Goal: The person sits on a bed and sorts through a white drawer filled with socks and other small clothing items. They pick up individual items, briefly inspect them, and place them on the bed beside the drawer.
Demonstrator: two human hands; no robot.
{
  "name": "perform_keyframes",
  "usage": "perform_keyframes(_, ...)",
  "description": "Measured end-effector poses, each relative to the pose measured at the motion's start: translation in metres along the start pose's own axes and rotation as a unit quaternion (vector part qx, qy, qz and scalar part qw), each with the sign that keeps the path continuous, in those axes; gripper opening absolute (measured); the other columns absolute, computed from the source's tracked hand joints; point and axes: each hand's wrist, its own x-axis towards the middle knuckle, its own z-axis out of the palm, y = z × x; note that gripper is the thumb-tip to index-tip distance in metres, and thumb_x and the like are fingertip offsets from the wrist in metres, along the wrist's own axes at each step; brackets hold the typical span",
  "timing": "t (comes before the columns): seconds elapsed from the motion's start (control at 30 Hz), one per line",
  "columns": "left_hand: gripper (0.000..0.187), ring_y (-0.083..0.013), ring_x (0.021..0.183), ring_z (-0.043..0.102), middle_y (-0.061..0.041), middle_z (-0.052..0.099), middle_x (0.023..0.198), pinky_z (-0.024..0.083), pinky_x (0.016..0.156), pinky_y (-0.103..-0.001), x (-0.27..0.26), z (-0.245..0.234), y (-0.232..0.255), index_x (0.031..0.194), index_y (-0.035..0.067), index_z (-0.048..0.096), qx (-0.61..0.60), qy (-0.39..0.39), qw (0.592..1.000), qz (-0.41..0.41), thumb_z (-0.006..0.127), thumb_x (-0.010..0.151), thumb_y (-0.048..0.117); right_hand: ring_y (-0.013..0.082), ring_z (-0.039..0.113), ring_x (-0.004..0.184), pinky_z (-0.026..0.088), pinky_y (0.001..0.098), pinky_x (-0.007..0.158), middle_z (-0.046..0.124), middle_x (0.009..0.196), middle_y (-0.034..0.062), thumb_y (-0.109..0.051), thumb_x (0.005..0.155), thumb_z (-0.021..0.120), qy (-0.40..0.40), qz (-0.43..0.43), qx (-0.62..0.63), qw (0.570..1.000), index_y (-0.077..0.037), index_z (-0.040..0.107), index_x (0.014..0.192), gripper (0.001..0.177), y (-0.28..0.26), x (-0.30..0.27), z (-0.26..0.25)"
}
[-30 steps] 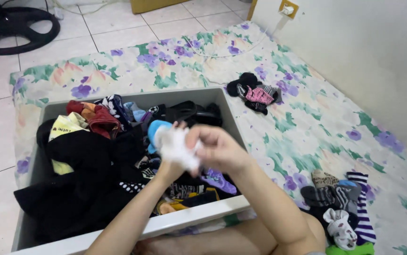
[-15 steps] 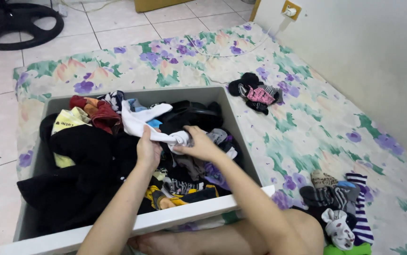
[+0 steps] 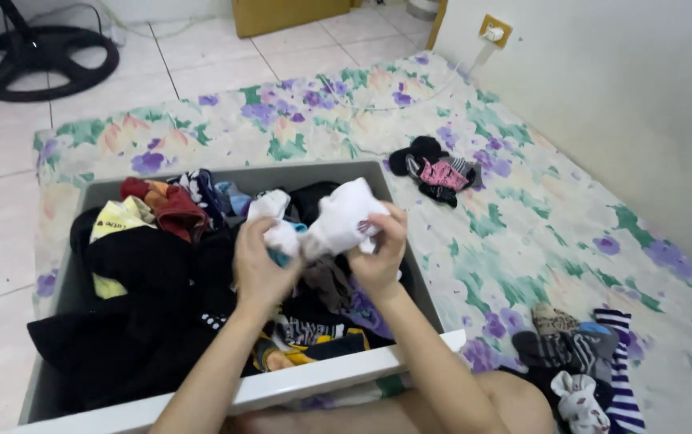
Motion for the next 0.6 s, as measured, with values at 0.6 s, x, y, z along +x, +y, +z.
perform_keyframes(0.6,0.044,-0.018,0.086,0.068,-0.009,0.073,0.099,0.054,0.08,-0.029,0.013,0.014,-0.053,0.12,-0.002,0.068,-0.386,-0.039,0.92,0.042,0.069,0.078,0.01,0.0238,0.069,0.09,0.056,0.0369,0.085,0.072,0.099,0.0134,-0.025,0.074,0.088,-0.07,0.295,-0.259,0.917,0.0,0.07,0.1,0.04,0.074,0.001,-0.036)
